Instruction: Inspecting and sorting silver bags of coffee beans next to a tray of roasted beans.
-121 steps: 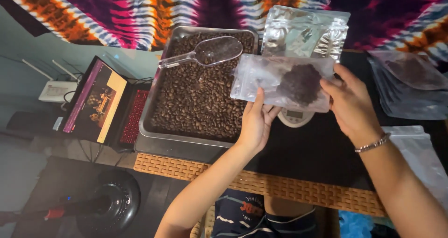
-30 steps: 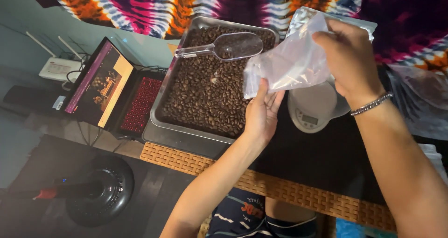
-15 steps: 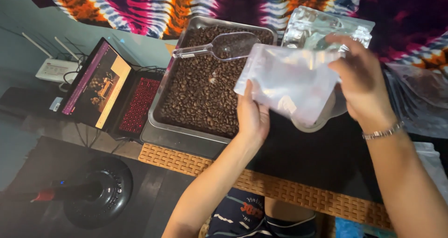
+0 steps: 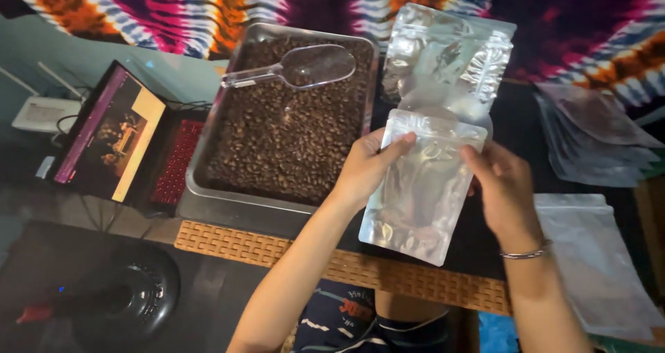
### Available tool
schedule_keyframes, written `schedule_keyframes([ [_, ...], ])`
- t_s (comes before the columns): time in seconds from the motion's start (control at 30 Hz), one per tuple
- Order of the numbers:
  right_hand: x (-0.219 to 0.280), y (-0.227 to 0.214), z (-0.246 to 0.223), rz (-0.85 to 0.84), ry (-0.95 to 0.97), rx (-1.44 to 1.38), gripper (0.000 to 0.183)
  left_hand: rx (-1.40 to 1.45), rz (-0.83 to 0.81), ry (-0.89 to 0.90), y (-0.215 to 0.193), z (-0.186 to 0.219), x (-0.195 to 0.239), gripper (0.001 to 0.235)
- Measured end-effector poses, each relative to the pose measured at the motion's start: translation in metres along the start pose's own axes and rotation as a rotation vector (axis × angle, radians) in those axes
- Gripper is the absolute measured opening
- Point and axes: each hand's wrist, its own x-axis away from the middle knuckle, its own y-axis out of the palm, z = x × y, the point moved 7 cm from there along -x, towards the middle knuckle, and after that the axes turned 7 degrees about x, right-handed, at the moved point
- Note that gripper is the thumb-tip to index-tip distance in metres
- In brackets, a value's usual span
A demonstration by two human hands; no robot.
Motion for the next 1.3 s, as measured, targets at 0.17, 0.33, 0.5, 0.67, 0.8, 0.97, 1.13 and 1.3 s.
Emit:
schedule_keyframes([
  [0.17, 0.010, 0.002, 0.006, 0.101, 0.019, -0.040, 0.021, -0.069, -0.010, 0.000, -0.003, -0.018, -0.008, 0.035],
  [0.33, 0.029, 0.016, -0.032, 0.129, 0.129, -0.225, 0.016, -0.102, -0.009, -0.010, 0.007, -0.010, 0.000, 0.029],
  [0.5, 0.019, 0.010, 0.012, 0.100, 0.142, -0.110, 0.027, -0.067, -0.005, -0.036, 0.016, -0.004, 0.007, 0.025],
  [0.67, 0.017, 0.005, 0.010, 0.124, 0.068, 0.048, 0.028, -0.046, 0.008, -0.058, 0.012, -0.022, 0.000, 0.026],
  [0.8, 0.028, 0.011, -0.019, 0.137, 0.089, 0.064, 0.023, -0.039, 0.011, -0.100, 0.020, -0.012, 0.006, 0.025],
  [0.97, 0.036, 0.022, -0.042, 0.078, 0.166, 0.035, 0.027, -0.167, 0.023, -0.077, 0.024, -0.007, 0.013, 0.034],
  [1.13, 0.034, 0.023, -0.035, 0.052, 0.133, 0.101, 0.030, -0.277, 0.024, -0.021, 0.022, -0.006, 0.014, 0.035],
  [1.3, 0.036, 0.022, -0.029, 0.085, 0.106, 0.043, 0.029, -0.287, 0.020, -0.017, 0.029, -0.003, 0.019, 0.034],
])
